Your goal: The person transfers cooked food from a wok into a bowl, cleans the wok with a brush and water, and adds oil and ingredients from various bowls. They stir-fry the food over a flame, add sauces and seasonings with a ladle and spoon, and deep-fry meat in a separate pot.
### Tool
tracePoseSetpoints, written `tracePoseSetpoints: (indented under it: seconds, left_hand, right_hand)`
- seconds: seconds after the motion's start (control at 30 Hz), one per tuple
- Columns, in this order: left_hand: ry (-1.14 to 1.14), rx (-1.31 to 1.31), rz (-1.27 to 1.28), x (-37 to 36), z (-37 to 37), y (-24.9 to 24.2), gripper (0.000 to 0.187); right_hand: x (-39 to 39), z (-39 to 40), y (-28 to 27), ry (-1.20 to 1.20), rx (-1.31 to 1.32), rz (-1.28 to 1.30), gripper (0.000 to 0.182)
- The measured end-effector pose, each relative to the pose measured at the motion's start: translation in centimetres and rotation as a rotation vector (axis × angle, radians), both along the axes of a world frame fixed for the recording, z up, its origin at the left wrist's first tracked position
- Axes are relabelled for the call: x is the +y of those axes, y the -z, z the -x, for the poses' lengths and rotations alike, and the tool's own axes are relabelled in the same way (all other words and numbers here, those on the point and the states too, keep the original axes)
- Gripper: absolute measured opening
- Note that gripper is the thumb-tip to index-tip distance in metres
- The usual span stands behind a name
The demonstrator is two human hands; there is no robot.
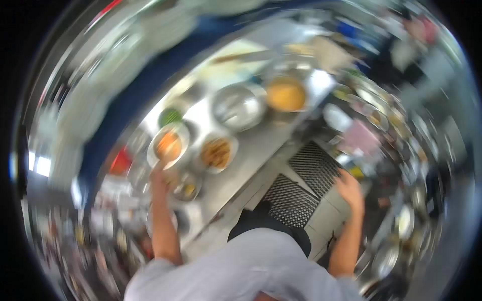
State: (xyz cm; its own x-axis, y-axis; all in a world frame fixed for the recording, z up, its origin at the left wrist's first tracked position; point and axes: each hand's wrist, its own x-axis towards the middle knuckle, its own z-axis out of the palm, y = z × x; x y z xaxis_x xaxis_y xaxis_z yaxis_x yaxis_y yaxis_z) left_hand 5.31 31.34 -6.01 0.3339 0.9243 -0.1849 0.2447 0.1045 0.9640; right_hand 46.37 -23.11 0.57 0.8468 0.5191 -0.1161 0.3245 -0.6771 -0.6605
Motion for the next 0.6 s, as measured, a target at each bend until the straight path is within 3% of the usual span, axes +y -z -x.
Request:
tracePoseSetpoints:
  seconds: [0.03, 0.07, 0.13, 0.17, 0.37, 0.43, 0.5, 0.57, 0.6]
  left_hand:
    - [0.119, -0.122, 0.195, -0.3, -0.3, -1.7, 0.034]
    - [0.221, -0.235, 0.404, 0.0, -0.8, -3.6, 0.037]
    - [0.251, -0.265, 0.641, 1.5, -0.2, -6.4, 0.042]
    - [-0.196, -0.031, 0.207, -0.7, -2.5, -8.1, 0.034]
    - [-0.100, -0.025, 0.136, 0.5, -4.0, -9.1, 0.038]
    - [-0.057, -0.075, 0.156, -2.1, -6.9, -10.7, 0.038]
    - [-0.040, -0.125, 0.171, -6.0, -10.1, -12.3, 0.038]
    - [-0.043, -0.170, 0.173, -9.6, -12.9, -13.7, 0.039]
    - [-0.021, -0.206, 0.189, -10.9, -14.2, -13.3, 0.042]
  right_hand:
    - [2.7, 0.8, -3.1, 0.025, 0.042, 0.073, 0.046]
    - [2.6, -0.8, -1.2, -0.069, -0.020, 0.083, 0.046]
    - [3.4, -1.2, -2.8, 0.046, 0.030, 0.128, 0.045]
    - [2.8, -2.0, -1.6, 0.080, 0.013, 0.103, 0.043]
    - [-4.3, -7.9, 2.5, 0.293, 0.028, 0.119, 0.037]
    - [-7.1, -11.2, 3.9, 0.328, 0.022, 0.211, 0.036]
    - [-9.7, -16.3, 5.5, 0.369, -0.072, 0.153, 0.035]
    - [-10.0, -21.1, 2.4, 0.374, -0.097, 0.104, 0.033]
    - [-9.9, -24.7, 3.4, 0.377, -0.128, 0.037, 0.034]
